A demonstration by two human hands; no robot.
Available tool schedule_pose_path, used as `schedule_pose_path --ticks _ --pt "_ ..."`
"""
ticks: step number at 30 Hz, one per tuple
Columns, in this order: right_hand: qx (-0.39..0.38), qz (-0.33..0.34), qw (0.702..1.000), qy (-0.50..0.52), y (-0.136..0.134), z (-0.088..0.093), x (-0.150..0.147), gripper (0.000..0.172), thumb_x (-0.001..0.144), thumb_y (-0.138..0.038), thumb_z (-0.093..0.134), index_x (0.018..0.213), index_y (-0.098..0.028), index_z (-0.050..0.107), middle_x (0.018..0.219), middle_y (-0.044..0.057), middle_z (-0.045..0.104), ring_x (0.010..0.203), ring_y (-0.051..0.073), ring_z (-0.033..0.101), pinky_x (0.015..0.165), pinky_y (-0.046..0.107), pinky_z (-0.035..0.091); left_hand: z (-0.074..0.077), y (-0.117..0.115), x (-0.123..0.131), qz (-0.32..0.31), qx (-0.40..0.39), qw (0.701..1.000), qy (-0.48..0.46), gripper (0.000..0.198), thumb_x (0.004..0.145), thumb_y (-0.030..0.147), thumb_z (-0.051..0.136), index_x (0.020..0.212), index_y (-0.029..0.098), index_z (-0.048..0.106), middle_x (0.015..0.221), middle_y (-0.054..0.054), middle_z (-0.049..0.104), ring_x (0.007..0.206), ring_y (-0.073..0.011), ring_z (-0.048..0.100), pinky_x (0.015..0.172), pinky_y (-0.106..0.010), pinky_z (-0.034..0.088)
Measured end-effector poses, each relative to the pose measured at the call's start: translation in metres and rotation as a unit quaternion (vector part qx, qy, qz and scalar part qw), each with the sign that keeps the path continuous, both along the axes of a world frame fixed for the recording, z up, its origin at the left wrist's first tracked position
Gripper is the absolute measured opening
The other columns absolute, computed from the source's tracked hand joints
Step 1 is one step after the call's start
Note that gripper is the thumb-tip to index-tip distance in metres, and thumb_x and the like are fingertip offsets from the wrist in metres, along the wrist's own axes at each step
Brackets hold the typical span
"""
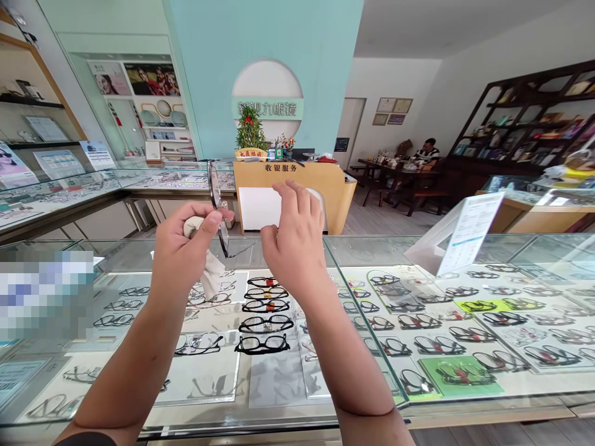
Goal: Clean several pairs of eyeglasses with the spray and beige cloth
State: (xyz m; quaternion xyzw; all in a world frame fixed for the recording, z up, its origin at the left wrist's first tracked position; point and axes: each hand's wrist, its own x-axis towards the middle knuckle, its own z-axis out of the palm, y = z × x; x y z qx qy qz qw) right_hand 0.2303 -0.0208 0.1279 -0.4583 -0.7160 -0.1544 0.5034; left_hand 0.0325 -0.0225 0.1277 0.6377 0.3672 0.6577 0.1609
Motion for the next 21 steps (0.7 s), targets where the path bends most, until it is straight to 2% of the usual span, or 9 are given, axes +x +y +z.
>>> schedule_pose_path --ticks 3,7,9,11,14,17,21 --pt "-0.072 -0.004 0.997 -0.02 0.001 -0.003 0.001 0.057 0.099 -0.014 0.048 0.155 -0.02 0.056 0.164 0.023 0.06 0.156 0.044 0.052 0.127 0.075 0.044 0.0 0.0 -0.001 0.009 0.01 1.0 -0.029 0.024 0.107 0.045 0.075 0.098 0.022 0.073 0.111 -0.007 0.089 0.09 -0.0194 0.076 0.085 -0.032 0.058" --pt "-0.137 0.016 0.989 -0.057 0.004 -0.007 0.003 0.055 0.101 -0.017 0.047 0.156 -0.021 0.057 0.169 0.024 0.056 0.163 0.046 0.045 0.128 0.08 0.04 0.0 0.0 -0.001 0.017 0.015 0.997 -0.068 0.025 0.108 0.044 0.074 0.098 0.022 0.072 0.112 -0.007 0.089 0.065 -0.012 0.057 0.066 -0.028 0.049" --pt "-0.145 0.028 0.987 -0.064 0.004 -0.007 0.004 0.054 0.102 -0.018 0.049 0.155 -0.021 0.058 0.168 0.023 0.057 0.165 0.047 0.044 0.13 0.081 0.038 0.0 0.001 -0.002 0.019 0.016 0.997 -0.067 0.025 0.108 0.045 0.074 0.098 0.022 0.072 0.112 -0.006 0.089 0.061 -0.0112 0.054 0.062 -0.028 0.046" --pt "-0.125 0.053 0.989 -0.053 0.002 -0.004 0.004 0.051 0.104 -0.021 0.053 0.154 -0.022 0.06 0.166 0.021 0.059 0.164 0.045 0.045 0.133 0.078 0.038 -0.001 0.002 -0.002 0.011 0.015 0.999 -0.046 0.025 0.107 0.046 0.075 0.099 0.022 0.073 0.114 -0.006 0.089 0.07 -0.0141 0.065 0.069 -0.029 0.052" --pt "-0.087 0.14 0.986 -0.024 -0.003 0.002 0.0 0.046 0.107 -0.032 0.064 0.152 -0.025 0.061 0.162 0.017 0.064 0.159 0.04 0.052 0.134 0.069 0.042 -0.002 0.004 -0.002 -0.026 0.013 1.0 0.0 0.024 0.107 0.047 0.076 0.1 0.024 0.076 0.119 -0.006 0.088 0.105 -0.0232 0.08 0.095 -0.036 0.06" --pt "-0.08 0.22 0.972 -0.006 -0.008 0.004 -0.007 0.045 0.105 -0.038 0.074 0.148 -0.028 0.064 0.155 0.014 0.07 0.153 0.036 0.059 0.13 0.063 0.049 -0.003 0.004 -0.001 -0.044 0.009 0.999 0.029 0.021 0.106 0.045 0.076 0.099 0.025 0.077 0.134 -0.006 0.085 0.127 -0.0276 0.078 0.115 -0.044 0.057" --pt "-0.08 0.27 0.959 0.027 -0.006 0.0 -0.014 0.038 0.105 -0.036 0.079 0.141 -0.028 0.07 0.148 0.011 0.076 0.144 0.033 0.067 0.126 0.06 0.055 -0.002 0.001 0.0 -0.038 0.009 0.998 0.042 0.021 0.105 0.044 0.075 0.096 0.026 0.078 0.145 -0.007 0.081 0.141 -0.0304 0.073 0.124 -0.048 0.053"
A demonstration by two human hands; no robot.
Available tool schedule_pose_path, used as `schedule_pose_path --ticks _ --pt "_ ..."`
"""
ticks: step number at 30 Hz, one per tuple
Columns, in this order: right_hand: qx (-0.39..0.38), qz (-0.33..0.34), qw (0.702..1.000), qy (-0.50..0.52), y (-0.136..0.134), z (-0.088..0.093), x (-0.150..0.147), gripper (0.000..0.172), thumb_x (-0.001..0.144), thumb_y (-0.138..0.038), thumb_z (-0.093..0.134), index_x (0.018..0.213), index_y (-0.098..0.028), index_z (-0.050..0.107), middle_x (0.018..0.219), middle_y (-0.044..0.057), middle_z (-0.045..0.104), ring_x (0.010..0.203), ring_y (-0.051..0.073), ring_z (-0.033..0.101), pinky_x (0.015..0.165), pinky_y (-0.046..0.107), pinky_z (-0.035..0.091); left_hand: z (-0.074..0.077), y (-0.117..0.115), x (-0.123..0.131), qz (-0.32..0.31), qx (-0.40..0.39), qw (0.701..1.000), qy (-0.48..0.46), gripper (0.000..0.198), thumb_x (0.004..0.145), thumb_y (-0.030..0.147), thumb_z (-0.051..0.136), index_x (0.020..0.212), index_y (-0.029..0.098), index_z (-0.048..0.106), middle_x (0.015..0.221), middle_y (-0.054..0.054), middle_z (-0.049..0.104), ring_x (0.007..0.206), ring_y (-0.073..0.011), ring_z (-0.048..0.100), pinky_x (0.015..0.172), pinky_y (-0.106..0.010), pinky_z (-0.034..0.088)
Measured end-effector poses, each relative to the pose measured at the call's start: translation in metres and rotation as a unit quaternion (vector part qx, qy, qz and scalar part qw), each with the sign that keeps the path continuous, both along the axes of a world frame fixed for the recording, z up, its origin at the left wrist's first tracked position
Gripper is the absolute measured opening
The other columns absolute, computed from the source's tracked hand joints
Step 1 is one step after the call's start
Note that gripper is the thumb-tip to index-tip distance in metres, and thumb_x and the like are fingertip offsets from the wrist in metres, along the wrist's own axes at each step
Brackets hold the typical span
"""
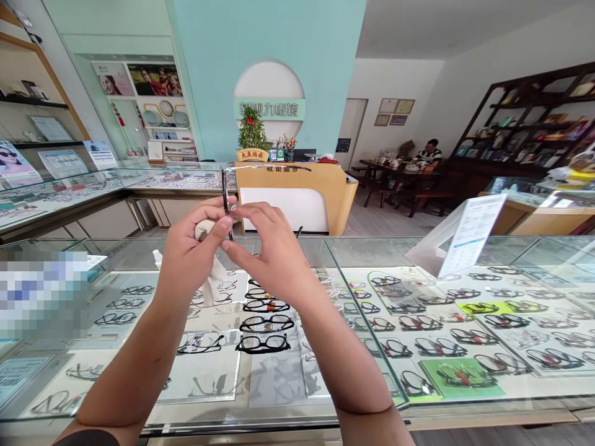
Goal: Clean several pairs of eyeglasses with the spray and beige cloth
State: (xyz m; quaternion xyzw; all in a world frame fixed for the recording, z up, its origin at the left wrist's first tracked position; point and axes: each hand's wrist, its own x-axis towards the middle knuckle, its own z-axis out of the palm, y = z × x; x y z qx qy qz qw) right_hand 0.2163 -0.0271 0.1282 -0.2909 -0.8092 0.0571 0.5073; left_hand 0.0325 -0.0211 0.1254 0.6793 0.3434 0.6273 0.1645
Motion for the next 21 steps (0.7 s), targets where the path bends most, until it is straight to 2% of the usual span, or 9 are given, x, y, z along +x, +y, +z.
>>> schedule_pose_path --ticks 5,8,11,15,16,18,19,21 --pt "-0.027 0.052 0.998 0.034 0.004 -0.002 -0.004 0.031 0.106 -0.033 0.08 0.136 -0.03 0.075 0.153 0.011 0.075 0.148 0.03 0.068 0.129 0.057 0.055 0.001 0.0 -0.005 -0.017 0.002 1.0 0.003 0.02 0.105 0.043 0.075 0.098 0.025 0.08 0.152 -0.008 0.078 0.145 -0.0303 0.071 0.123 -0.048 0.056" --pt "-0.027 0.065 0.997 0.044 0.002 0.0 -0.007 0.023 0.107 -0.033 0.078 0.13 -0.029 0.077 0.145 0.01 0.078 0.139 0.029 0.072 0.122 0.053 0.059 0.002 -0.004 -0.007 -0.01 0.008 1.0 0.01 0.022 0.104 0.045 0.076 0.097 0.025 0.08 0.154 -0.008 0.077 0.146 -0.0303 0.07 0.125 -0.048 0.055" --pt "-0.03 0.066 0.996 0.047 -0.004 0.0 -0.01 0.019 0.109 -0.032 0.074 0.127 -0.026 0.076 0.134 0.009 0.082 0.128 0.027 0.076 0.115 0.049 0.061 0.005 -0.012 -0.009 0.005 0.014 1.0 0.013 0.023 0.104 0.046 0.078 0.095 0.025 0.082 0.154 -0.007 0.076 0.15 -0.0311 0.068 0.128 -0.049 0.053" --pt "-0.013 0.047 0.998 0.043 -0.01 0.0 -0.009 0.023 0.112 -0.032 0.068 0.133 -0.027 0.074 0.136 0.01 0.081 0.129 0.028 0.075 0.115 0.049 0.061 0.012 -0.026 -0.017 0.017 0.018 1.0 0.013 0.025 0.106 0.05 0.075 0.104 0.027 0.086 0.154 -0.008 0.076 0.148 -0.032 0.068 0.123 -0.048 0.055" --pt "-0.01 0.042 0.998 0.04 -0.011 0.0 -0.008 0.023 0.112 -0.034 0.067 0.134 -0.028 0.074 0.136 0.01 0.082 0.129 0.028 0.075 0.115 0.05 0.061 0.013 -0.029 -0.022 0.027 0.019 0.999 0.01 0.027 0.107 0.052 0.074 0.107 0.027 0.086 0.15 -0.009 0.077 0.14 -0.0313 0.071 0.116 -0.046 0.058" --pt "-0.009 0.036 0.999 0.037 -0.012 0.001 -0.004 0.023 0.113 -0.034 0.065 0.133 -0.029 0.075 0.136 0.009 0.082 0.129 0.028 0.075 0.115 0.05 0.061 0.013 -0.035 -0.036 0.057 0.011 0.998 0.001 0.03 0.107 0.055 0.073 0.111 0.028 0.086 0.131 -0.009 0.081 0.112 -0.0264 0.077 0.094 -0.04 0.063" --pt "-0.009 0.035 0.999 0.038 -0.013 0.002 -0.002 0.022 0.114 -0.034 0.064 0.131 -0.029 0.075 0.136 0.009 0.082 0.129 0.028 0.075 0.115 0.05 0.06 0.013 -0.038 -0.045 0.077 0.001 0.997 0.0 0.031 0.107 0.056 0.073 0.109 0.028 0.085 0.117 -0.009 0.082 0.094 -0.0228 0.074 0.08 -0.036 0.06" --pt "-0.006 0.033 0.998 0.046 -0.013 0.003 0.001 0.019 0.114 -0.033 0.063 0.127 -0.028 0.075 0.136 0.009 0.082 0.128 0.028 0.075 0.114 0.05 0.06 0.008 -0.043 -0.067 0.119 -0.031 0.992 0.009 0.032 0.105 0.057 0.074 0.101 0.027 0.083 0.09 -0.005 0.074 0.069 -0.0172 0.058 0.06 -0.031 0.046"
